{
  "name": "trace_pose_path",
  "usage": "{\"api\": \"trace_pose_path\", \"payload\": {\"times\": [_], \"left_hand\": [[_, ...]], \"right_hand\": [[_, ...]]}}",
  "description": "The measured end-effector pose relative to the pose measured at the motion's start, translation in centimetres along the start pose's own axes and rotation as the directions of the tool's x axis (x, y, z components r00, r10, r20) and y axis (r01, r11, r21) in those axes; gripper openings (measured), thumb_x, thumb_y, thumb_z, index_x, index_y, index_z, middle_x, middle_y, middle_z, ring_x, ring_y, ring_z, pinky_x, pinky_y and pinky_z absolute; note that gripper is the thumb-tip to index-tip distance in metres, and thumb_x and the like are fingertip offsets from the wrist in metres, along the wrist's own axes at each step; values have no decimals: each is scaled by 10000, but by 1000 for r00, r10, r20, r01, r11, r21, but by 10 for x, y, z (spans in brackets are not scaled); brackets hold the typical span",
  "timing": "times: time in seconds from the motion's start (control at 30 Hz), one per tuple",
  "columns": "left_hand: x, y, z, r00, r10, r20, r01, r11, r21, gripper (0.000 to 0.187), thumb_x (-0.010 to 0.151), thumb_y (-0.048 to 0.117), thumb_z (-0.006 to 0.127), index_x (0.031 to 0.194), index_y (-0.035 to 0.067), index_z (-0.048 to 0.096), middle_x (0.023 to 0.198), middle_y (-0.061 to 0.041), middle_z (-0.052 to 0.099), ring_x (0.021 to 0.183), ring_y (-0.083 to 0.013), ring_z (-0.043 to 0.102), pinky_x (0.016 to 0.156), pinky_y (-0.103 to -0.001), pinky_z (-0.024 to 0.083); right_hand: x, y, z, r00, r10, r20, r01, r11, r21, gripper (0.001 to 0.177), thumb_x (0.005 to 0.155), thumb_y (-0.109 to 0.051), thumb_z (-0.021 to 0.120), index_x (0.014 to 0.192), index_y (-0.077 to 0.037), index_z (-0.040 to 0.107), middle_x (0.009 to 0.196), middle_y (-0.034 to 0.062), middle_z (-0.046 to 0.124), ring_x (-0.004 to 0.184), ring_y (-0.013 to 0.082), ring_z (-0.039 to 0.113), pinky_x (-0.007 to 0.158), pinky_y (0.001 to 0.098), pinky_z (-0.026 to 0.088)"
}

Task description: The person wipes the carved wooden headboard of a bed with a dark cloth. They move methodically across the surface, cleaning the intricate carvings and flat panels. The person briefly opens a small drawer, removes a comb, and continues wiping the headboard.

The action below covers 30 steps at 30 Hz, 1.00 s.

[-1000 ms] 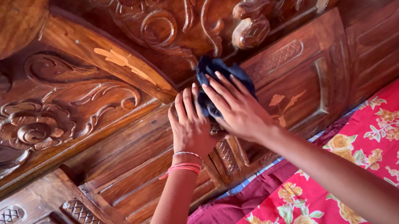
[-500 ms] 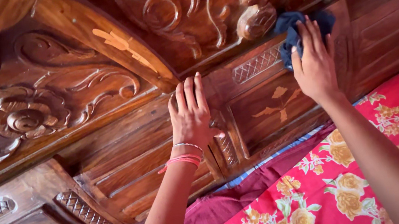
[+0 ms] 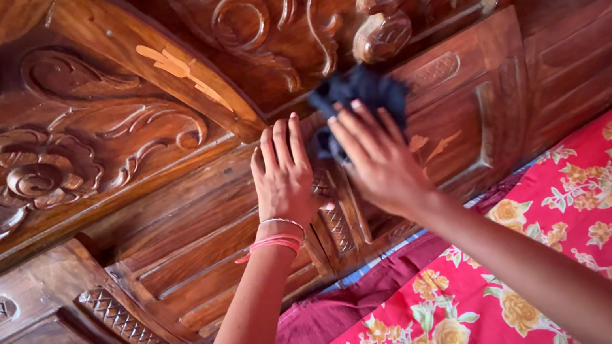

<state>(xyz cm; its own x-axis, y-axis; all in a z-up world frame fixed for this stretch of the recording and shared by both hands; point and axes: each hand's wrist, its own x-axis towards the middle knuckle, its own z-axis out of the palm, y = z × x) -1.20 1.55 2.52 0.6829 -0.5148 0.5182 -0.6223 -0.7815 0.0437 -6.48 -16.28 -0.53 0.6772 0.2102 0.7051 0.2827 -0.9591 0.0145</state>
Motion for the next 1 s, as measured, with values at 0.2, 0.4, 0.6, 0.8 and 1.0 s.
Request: {"api": "trace_pose_path", "payload": {"times": [0.2, 0.4, 0.6, 0.8, 1.0], "left_hand": [[0, 2, 1, 1000, -9, -12, 9, 1000, -15, 1472, 321, 439, 1002, 1518, -9, 272, 1505, -185, 411, 1404, -383, 391, 1112, -538, 366], [-1, 1, -5, 1000, -7, 7, 7, 1000, -18, 1511, 314, 434, 1008, 1544, -1, 246, 1514, -182, 405, 1403, -377, 387, 1120, -530, 358], [-2, 0, -6, 1000, -10, 18, 11, 1000, -10, 1513, 323, 445, 1004, 1551, 8, 236, 1519, -172, 405, 1401, -365, 390, 1112, -524, 361], [-2, 0, -8, 1000, -9, 18, 9, 1000, -14, 1512, 323, 446, 1006, 1547, 2, 238, 1516, -180, 404, 1403, -367, 388, 1114, -520, 360], [-1, 2, -5, 1000, -22, 15, 22, 999, -30, 1524, 303, 432, 1011, 1543, -1, 238, 1519, -188, 401, 1406, -378, 382, 1117, -529, 353]], "right_hand": [[10, 4, -4, 979, -179, 97, 176, 984, 38, 619, 876, -97, 665, 1468, -25, 498, 1563, 166, 459, 1454, 374, 425, 1193, 601, 275], [2, 65, -5, 999, -40, 7, 40, 992, -118, 571, 943, 18, 623, 1498, -82, 536, 1593, 98, 513, 1487, 281, 473, 1290, 508, 306], [-21, 127, -25, 927, 368, -71, -374, 923, -89, 510, 1159, -161, 470, 1618, 38, 370, 1648, 257, 375, 1517, 384, 379, 1265, 549, 280], [-13, 123, -14, 858, 512, -33, -511, 849, -134, 586, 1124, -259, 397, 1586, 92, 313, 1665, 271, 260, 1534, 413, 258, 1226, 597, 145], [-6, 69, -3, 946, 324, -23, -324, 937, -130, 599, 1097, -259, 501, 1567, 89, 370, 1676, 278, 256, 1537, 434, 278, 1228, 607, 210]]}}
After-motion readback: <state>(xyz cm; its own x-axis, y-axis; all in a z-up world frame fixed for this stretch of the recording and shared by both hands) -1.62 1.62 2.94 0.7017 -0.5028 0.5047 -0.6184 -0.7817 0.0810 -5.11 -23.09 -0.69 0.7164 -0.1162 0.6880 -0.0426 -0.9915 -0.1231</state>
